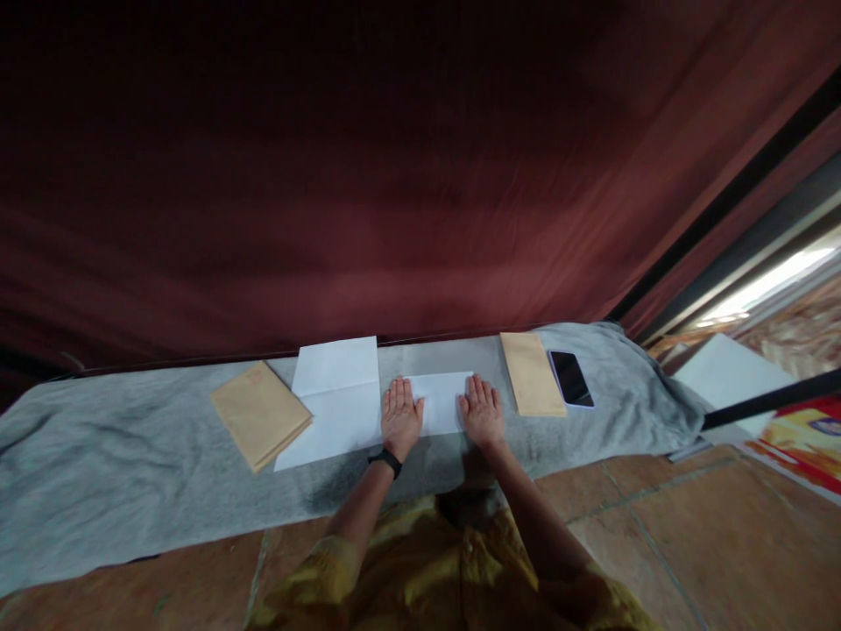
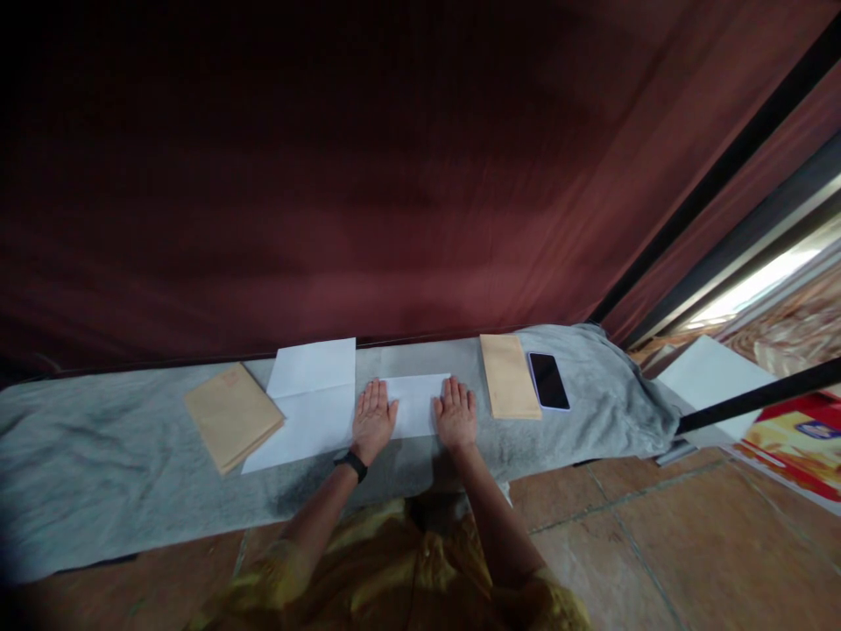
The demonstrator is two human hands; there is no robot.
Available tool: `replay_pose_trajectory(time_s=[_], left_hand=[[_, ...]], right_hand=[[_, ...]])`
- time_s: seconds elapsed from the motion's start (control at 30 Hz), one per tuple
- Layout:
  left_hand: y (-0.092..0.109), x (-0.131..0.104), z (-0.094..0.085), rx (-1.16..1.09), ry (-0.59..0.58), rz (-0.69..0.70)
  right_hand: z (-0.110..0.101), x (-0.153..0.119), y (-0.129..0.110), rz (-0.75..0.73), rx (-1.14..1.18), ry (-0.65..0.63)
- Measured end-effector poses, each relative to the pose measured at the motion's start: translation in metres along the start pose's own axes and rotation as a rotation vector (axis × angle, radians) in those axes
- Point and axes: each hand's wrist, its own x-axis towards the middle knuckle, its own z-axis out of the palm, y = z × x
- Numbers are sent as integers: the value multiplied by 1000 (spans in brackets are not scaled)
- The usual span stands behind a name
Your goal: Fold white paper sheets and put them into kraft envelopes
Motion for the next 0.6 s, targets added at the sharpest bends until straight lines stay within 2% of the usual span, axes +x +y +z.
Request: replay_pose_trajectory(time_s=[0.1,0.17,0.3,0.37,0.47,0.6], left_hand=[[1,-6,-2,1,47,-44],[5,-15,-6,6,63,-26],[17,-43,-15,-13,-28,224],[23,-55,-18,-9,-72,297],[26,-64,-18,10,-85,298],[26,-64,-18,6,-74,297]], right_hand=[[-2,0,-1,7,-8,-20],[-3,1,-1,10,-7,-26],[-5,0,-2,9,9,-11],[-7,-1,-2,5,15,1],[-14,-2,-1,27,32,10],[-29,-2,-3,137,47,-31]])
